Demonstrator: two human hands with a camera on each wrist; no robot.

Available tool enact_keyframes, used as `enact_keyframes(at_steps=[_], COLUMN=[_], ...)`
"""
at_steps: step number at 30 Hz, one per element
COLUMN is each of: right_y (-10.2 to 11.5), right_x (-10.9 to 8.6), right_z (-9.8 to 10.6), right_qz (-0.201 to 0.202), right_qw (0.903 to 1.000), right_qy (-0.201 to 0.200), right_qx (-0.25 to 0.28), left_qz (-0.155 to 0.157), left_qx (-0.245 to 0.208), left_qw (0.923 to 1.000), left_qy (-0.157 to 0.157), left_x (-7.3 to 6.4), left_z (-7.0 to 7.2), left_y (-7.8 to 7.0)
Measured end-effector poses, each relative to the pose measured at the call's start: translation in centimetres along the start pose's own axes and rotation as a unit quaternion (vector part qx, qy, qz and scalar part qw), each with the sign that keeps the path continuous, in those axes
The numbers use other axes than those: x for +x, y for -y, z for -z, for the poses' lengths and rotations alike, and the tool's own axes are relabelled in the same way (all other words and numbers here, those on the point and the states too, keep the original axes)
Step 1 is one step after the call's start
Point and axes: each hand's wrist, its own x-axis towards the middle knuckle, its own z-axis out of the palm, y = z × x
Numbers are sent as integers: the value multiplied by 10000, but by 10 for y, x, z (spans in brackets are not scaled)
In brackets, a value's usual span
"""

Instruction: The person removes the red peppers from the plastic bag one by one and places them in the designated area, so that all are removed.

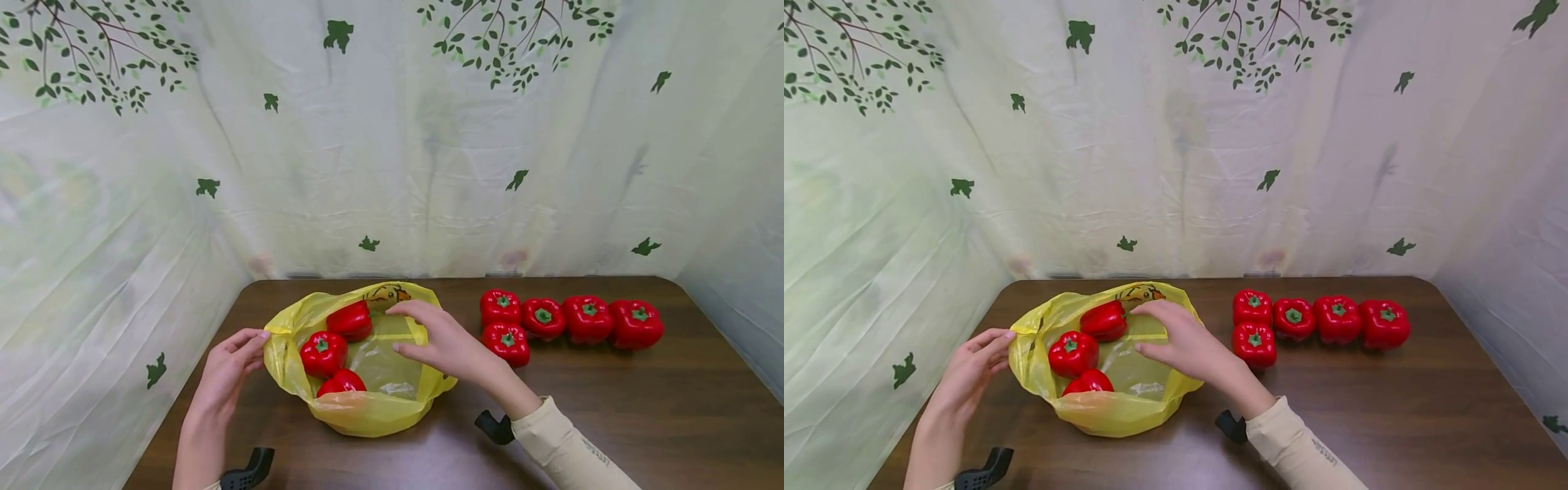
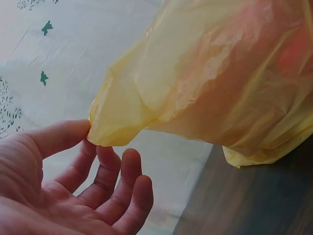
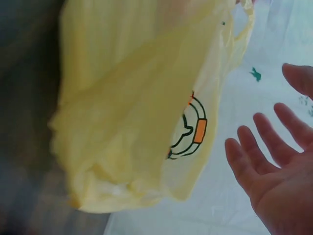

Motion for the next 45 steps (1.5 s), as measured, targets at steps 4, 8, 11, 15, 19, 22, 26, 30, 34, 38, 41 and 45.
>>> enact_keyframes(at_steps=[4,8,11,15,19,22,26,30,34,38,41,45], right_y=[1,1,0,0,-1,-4,-11,-19,-25,-27,-28,-30], right_x=[20,39,52,69,86,96,104,107,110,113,114,113], right_z=[-4,-9,-12,-16,-20,-25,-33,-40,-46,-50,-53,-56], right_qz=[4,18,93,120,22,-68,-254,-407,-386,-447,-573,-801], right_qw=[9987,9942,9908,9880,9846,9815,9781,9757,9771,9780,9752,9688], right_qy=[444,940,1202,1400,1595,1748,1869,1872,1730,1654,1724,1862], right_qx=[-241,-527,-608,-645,-716,-773,-876,-1064,-1180,-1189,-1268,-1426], left_qz=[86,94,43,-59,-123,-105,-102,-174,-232,-216,-203,-202], left_qx=[67,116,93,2,-13,-12,40,90,43,67,120,175], left_qw=[9999,9998,9999,9999,9998,9998,9998,9997,9996,9996,9995,9995], left_qy=[-103,-113,-94,-104,-152,-173,-163,-143,-161,-185,-186,-174], left_x=[0,1,2,2,1,0,-1,-1,-1,-2,-2,-2], left_z=[1,2,2,1,2,2,1,-1,-3,-3,-3,-2], left_y=[1,2,2,2,0,-1,-1,-1,0,1,1,1])
